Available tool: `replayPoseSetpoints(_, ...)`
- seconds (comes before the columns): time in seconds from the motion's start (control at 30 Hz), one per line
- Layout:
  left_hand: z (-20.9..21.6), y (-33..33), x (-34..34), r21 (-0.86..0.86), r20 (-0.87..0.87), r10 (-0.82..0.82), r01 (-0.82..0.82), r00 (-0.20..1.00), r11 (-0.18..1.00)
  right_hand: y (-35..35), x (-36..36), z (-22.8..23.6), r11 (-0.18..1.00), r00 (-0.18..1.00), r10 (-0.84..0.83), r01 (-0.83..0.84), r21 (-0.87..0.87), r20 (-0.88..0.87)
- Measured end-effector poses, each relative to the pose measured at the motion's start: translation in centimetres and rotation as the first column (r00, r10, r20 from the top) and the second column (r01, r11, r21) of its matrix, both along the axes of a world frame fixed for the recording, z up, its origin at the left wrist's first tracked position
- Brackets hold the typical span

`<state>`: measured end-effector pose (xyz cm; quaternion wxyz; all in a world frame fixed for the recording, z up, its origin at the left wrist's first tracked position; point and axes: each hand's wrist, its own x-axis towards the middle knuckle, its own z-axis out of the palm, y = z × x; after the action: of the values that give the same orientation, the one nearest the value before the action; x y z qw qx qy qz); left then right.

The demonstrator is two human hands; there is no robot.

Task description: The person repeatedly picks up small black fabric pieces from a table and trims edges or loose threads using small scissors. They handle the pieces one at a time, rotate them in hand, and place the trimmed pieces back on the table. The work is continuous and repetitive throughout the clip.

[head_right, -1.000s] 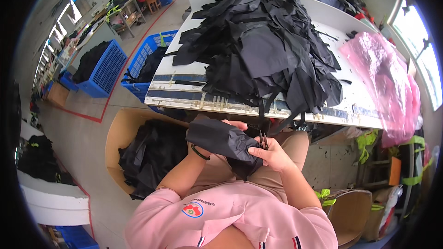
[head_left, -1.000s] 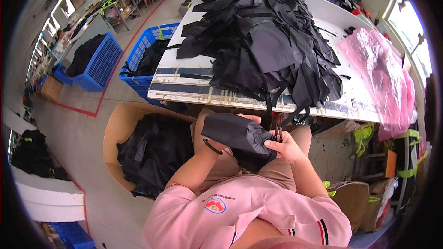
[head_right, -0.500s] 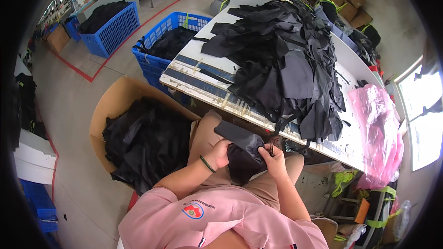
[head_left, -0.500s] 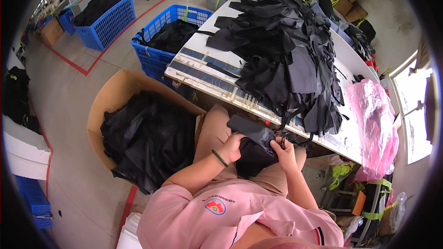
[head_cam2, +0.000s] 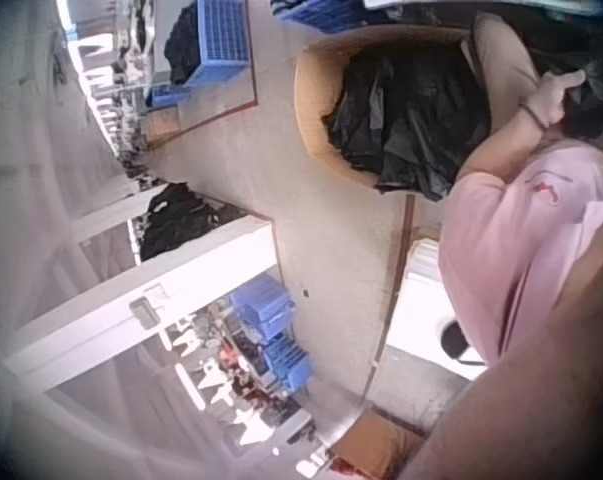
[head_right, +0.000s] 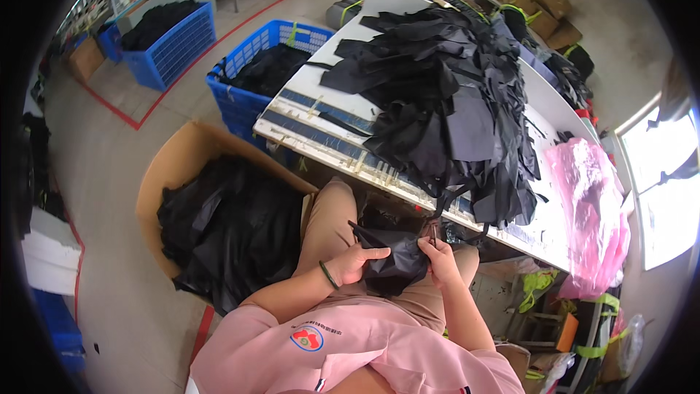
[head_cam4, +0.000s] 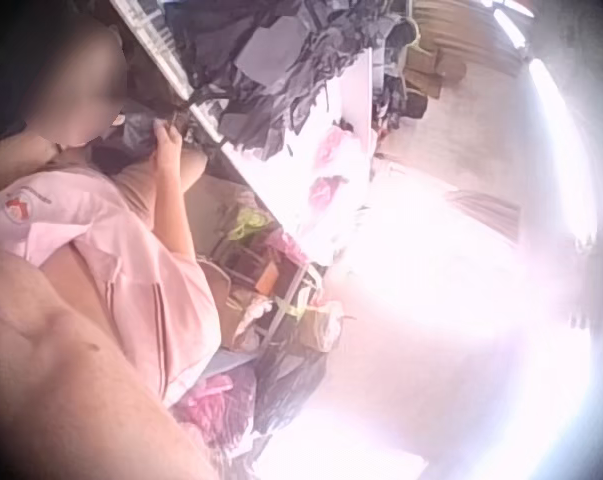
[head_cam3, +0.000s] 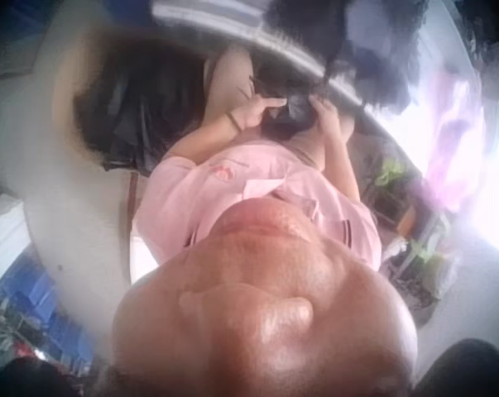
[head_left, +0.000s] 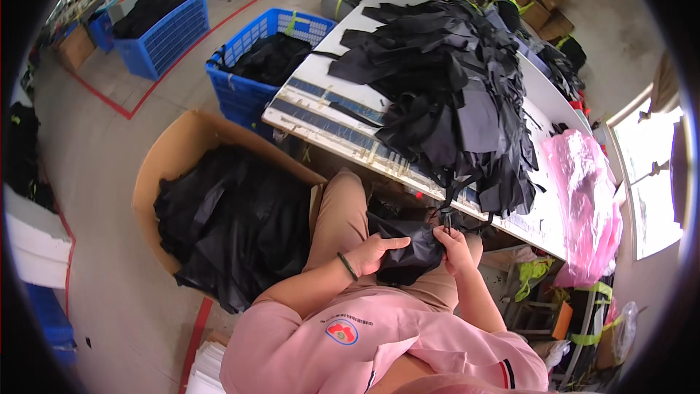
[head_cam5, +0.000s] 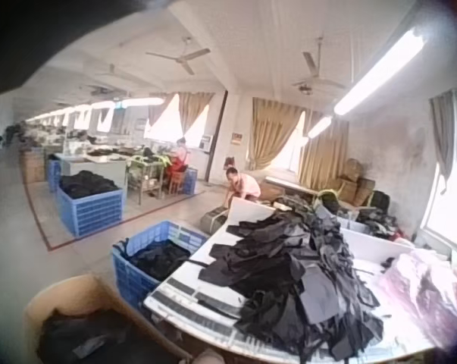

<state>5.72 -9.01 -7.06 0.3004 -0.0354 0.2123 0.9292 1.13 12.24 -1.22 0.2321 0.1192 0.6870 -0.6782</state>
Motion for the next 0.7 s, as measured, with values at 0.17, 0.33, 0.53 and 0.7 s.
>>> replayPoseSetpoints(0.17, 2.2, -0.6, -0.8, -0.027, -0.069, -0.004, 0.002, 0.998, 1.000, -0.3, 0.3, 1.6, 0.993, 0.993, 0.109, -0.106, 0.058, -0.054)
replayPoseSetpoints(0.33, 3.3, -0.1, -1.5, -0.063, -0.116, -0.008, 0.000, 0.993, 0.998, 2.2, 0.0, 2.0, 0.989, 0.992, 0.110, -0.115, -0.091, -0.066)
replayPoseSetpoints(0.53, 4.0, 0.9, -2.6, -0.191, -0.274, 0.018, -0.073, 0.962, 0.979, 3.8, 0.0, 4.1, 0.991, 0.972, 0.127, -0.132, -0.011, -0.199)
replayPoseSetpoints(0.7, 5.6, 1.0, -4.2, -0.444, -0.372, 0.044, -0.219, 0.927, 0.869, 5.2, -0.2, 6.8, 0.996, 0.936, 0.089, -0.084, 0.030, -0.341)
